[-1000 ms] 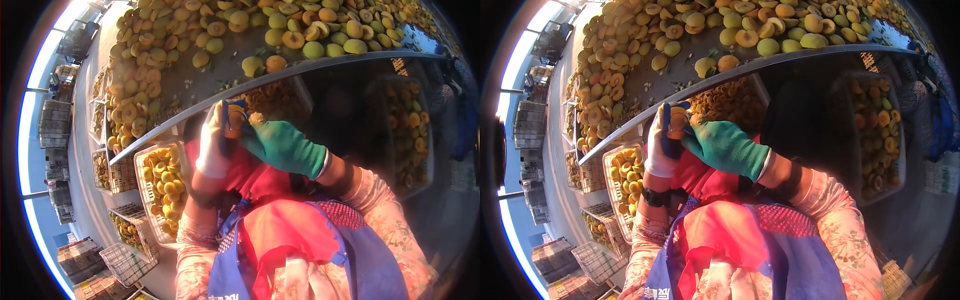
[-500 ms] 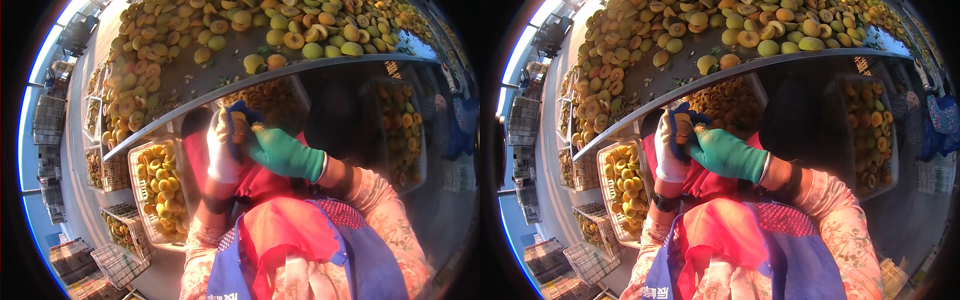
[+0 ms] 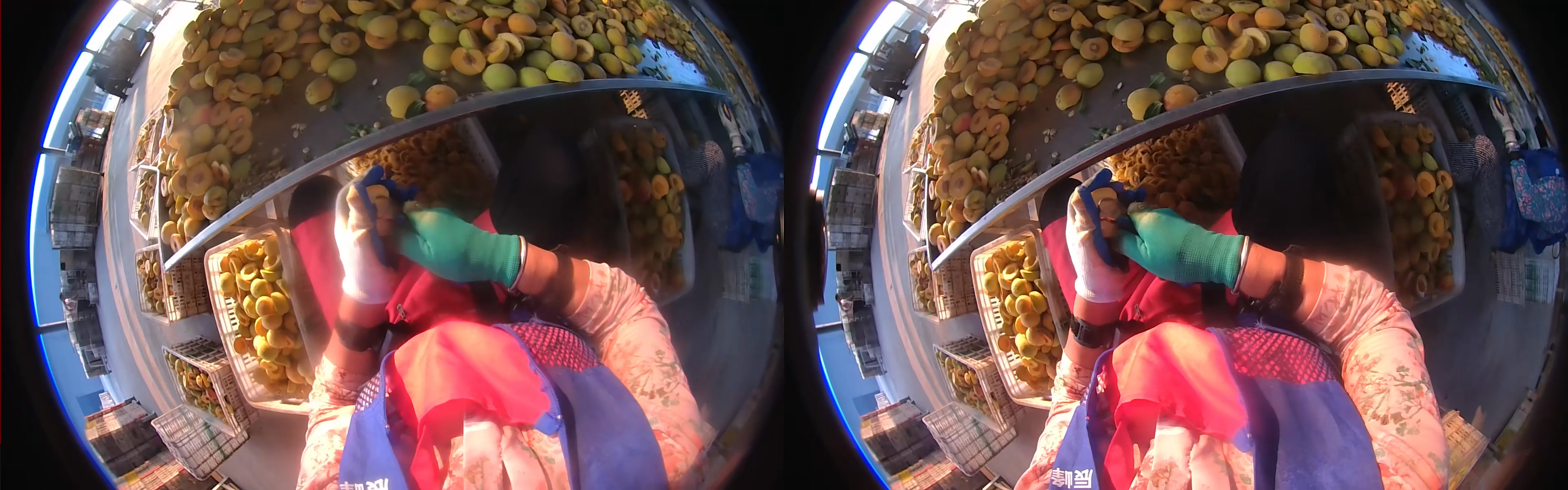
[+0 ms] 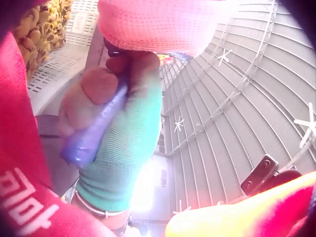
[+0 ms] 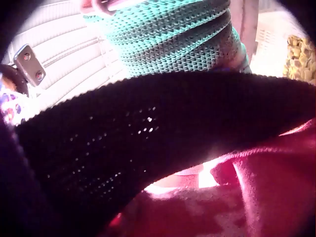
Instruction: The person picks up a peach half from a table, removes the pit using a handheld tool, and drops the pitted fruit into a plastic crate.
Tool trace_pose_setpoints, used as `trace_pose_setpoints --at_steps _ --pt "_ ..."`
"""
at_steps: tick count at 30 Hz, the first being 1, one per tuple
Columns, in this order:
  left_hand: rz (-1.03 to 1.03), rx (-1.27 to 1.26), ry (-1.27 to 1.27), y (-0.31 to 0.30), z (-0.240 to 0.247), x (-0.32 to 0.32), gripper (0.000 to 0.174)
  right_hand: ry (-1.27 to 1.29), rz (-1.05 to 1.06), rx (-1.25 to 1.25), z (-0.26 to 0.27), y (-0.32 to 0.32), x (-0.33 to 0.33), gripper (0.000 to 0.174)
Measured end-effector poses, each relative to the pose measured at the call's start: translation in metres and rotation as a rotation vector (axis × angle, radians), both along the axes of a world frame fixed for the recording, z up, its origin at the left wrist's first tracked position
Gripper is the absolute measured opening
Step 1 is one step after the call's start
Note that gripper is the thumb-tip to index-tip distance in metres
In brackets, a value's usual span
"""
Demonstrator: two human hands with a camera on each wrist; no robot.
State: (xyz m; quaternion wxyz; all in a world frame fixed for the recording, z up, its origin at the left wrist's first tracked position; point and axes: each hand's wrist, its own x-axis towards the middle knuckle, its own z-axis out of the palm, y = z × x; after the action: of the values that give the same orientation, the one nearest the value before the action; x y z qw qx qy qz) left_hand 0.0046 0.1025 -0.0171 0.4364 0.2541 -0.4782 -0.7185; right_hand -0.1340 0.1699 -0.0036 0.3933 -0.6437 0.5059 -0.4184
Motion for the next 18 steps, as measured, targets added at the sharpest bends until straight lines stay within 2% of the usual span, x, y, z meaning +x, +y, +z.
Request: trace_pose_setpoints --at_steps 1,3,6,9,12,14,16,17,18 --pt "0.046 -0.019 -0.083 -0.002 0.000 0.000 0.053 -0.017 -0.019 -0.003 -0.001 0.000 0.001 0.031" --pt "0.075 -0.069 -0.092 -0.001 -0.001 -0.001 0.052 -0.051 -0.052 -0.014 -0.001 -0.001 0.004 0.026" --pt "0.079 -0.030 -0.050 -0.005 -0.010 -0.002 0.052 0.007 -0.044 0.147 0.011 0.003 -0.001 0.036" --pt "0.040 0.021 0.005 0.000 -0.010 -0.004 0.051 0.096 -0.038 0.124 -0.004 -0.003 -0.004 0.037" --pt "0.062 -0.058 -0.051 0.001 -0.005 -0.007 0.051 -0.077 -0.092 0.322 0.012 0.001 -0.003 0.037" --pt "0.102 -0.104 -0.101 0.004 -0.002 -0.008 0.051 -0.288 -0.009 0.675 0.043 0.001 -0.008 0.038" --pt "0.150 -0.115 -0.121 0.006 0.003 -0.011 0.050 -0.404 0.039 0.831 0.049 0.000 -0.010 0.038" --pt "0.152 -0.130 -0.117 0.006 0.003 -0.010 0.050 -0.416 0.042 0.817 0.046 0.001 -0.010 0.037" --pt "0.154 -0.146 -0.111 0.005 0.003 -0.010 0.049 -0.359 0.035 0.670 0.037 0.001 -0.008 0.036"
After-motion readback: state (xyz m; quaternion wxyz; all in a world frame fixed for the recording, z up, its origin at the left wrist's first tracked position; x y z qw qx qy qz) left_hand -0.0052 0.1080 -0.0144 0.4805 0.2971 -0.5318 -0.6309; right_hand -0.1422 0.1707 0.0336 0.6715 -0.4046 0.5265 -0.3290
